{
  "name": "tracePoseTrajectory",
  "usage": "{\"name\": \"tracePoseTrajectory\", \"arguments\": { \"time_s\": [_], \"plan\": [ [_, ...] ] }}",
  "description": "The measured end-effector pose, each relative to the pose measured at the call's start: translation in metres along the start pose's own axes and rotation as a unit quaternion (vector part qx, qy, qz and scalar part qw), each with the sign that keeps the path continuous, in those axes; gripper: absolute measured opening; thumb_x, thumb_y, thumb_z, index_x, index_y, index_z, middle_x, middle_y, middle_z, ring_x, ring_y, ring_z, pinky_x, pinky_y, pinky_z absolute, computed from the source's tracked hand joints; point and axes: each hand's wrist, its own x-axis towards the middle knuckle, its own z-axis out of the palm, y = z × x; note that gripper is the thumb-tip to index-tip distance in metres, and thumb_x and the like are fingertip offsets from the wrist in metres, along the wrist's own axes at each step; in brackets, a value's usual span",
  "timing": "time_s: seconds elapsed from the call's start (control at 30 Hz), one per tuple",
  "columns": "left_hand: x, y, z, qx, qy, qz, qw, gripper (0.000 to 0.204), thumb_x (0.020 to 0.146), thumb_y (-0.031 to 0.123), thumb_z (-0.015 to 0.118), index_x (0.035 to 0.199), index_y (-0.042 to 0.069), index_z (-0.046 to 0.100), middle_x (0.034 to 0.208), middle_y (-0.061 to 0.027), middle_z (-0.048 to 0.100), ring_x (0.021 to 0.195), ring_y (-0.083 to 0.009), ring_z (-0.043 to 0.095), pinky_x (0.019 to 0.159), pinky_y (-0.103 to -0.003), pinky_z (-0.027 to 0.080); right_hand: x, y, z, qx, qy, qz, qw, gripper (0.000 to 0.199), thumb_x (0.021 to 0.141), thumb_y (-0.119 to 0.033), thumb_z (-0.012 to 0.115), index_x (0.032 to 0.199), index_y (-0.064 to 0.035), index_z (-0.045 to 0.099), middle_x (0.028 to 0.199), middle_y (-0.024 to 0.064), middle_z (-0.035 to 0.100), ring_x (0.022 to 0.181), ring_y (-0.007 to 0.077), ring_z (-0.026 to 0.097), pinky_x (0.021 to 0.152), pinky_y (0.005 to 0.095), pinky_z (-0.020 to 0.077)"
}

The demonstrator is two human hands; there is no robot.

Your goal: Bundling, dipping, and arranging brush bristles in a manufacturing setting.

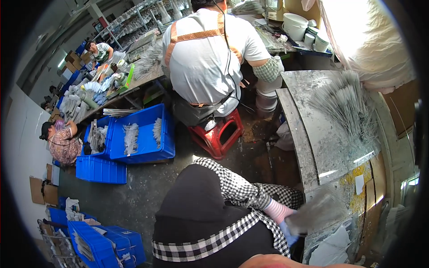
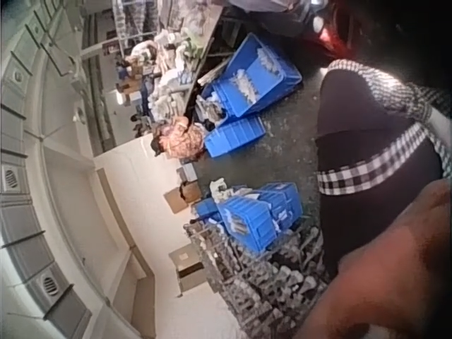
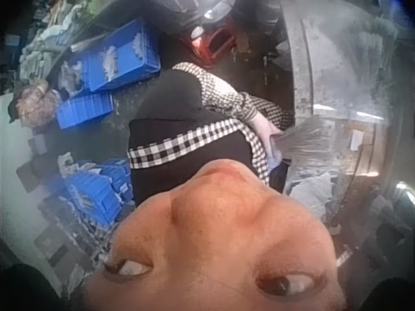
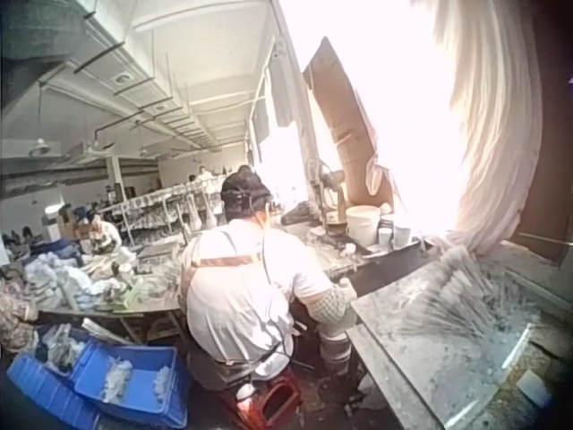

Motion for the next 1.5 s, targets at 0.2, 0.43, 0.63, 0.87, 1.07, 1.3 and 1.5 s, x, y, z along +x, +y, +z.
{"name": "tracePoseTrajectory", "arguments": {
  "time_s": [0.2, 0.43, 0.63, 0.87, 1.07, 1.3, 1.5],
  "plan": [
    [-0.015, 0.074, -0.051, -0.230, -0.070, 0.027, 0.970, 0.052, 0.089, 0.038, 0.077, 0.117, -0.003, 0.063, 0.104, -0.0074, 0.071, 0.097, -0.0127, 0.062, 0.086, -0.032, 0.052, 0.004, 0.016, -0.028, -0.136, 0.047, -0.041, 0.989, 0.046, 0.086, -0.008, 0.072, 0.129, 0.0016, 0.058, 0.120, 0.0097, 0.066, 0.104, 0.0181, 0.062, 0.098, 0.0351, 0.0489],
    [0.038, 0.122, -0.038, -0.402, -0.290, 0.154, 0.855, 0.119, 0.068, 0.017, 0.094, 0.159, 0.015, 0.017, 0.141, -0.0194, 0.053, 0.121, -0.0268, 0.060, 0.100, -0.041, 0.052, 0.040, 0.024, -0.048, -0.294, 0.020, -0.089, 0.951, 0.047, 0.086, -0.011, 0.073, 0.129, 0.0010, 0.058, 0.123, 0.0104, 0.065, 0.108, 0.0196, 0.061, 0.100, 0.0368, 0.0471],
    [0.027, 0.130, -0.003, -0.328, -0.348, 0.264, 0.838, 0.117, 0.069, 0.002, 0.090, 0.158, 0.014, 0.016, 0.130, -0.0149, 0.060, 0.114, -0.0218, 0.064, 0.093, -0.036, 0.055, 0.069, 0.027, -0.056, -0.416, -0.002, -0.127, 0.900, 0.048, 0.086, -0.013, 0.073, 0.130, 0.0004, 0.058, 0.125, 0.0109, 0.064, 0.111, 0.0210, 0.060, 0.102, 0.0383, 0.0456],
    [0.012, 0.133, 0.005, -0.120, -0.286, 0.298, 0.903, 0.108, 0.069, 0.003, 0.088, 0.156, 0.008, 0.025, 0.133, -0.0131, 0.058, 0.120, -0.0187, 0.060, 0.098, -0.035, 0.051, 0.100, 0.027, -0.066, -0.547, -0.012, -0.169, 0.820, 0.049, 0.086, -0.015, 0.073, 0.130, -0.0002, 0.058, 0.127, 0.0116, 0.063, 0.114, 0.0226, 0.059, 0.103, 0.0400, 0.0439],
    [0.011, 0.174, -0.014, -0.154, -0.196, 0.338, 0.908, 0.079, 0.068, 0.012, 0.080, 0.140, 0.002, 0.049, 0.118, -0.0055, 0.062, 0.109, -0.0133, 0.055, 0.096, -0.029, 0.044, 0.119, 0.023, -0.068, -0.647, -0.008, -0.201, 0.735, 0.050, 0.086, -0.017, 0.073, 0.131, -0.0007, 0.058, 0.130, 0.0122, 0.062, 0.117, 0.0239, 0.058, 0.105, 0.0415, 0.0424],
    [0.041, 0.242, -0.013, -0.067, -0.115, 0.488, 0.863, 0.060, 0.067, 0.014, 0.078, 0.123, 0.007, 0.058, 0.094, -0.0023, 0.062, 0.080, -0.0112, 0.060, 0.073, -0.026, 0.049, 0.135, 0.012, -0.066, -0.752, 0.001, -0.228, 0.618, 0.051, 0.086, -0.020, 0.074, 0.131, -0.0014, 0.058, 0.132, 0.0128, 0.061, 0.120, 0.0255, 0.057, 0.107, 0.0432, 0.0406],
    [0.110, 0.195, 0.010, -0.143, 0.014, 0.378, 0.914, 0.065, 0.062, 0.017, 0.081, 0.122, 0.010, 0.057, 0.094, -0.0037, 0.064, 0.087, -0.0148, 0.063, 0.077, -0.031, 0.052, 0.110, 0.011, -0.069, -0.831, -0.007, -0.215, 0.513, 0.052, 0.086, -0.022, 0.074, 0.131, -0.0019, 0.058, 0.134, 0.0134, 0.060, 0.123, 0.0268, 0.056, 0.109, 0.0446, 0.0391]
  ]
}}
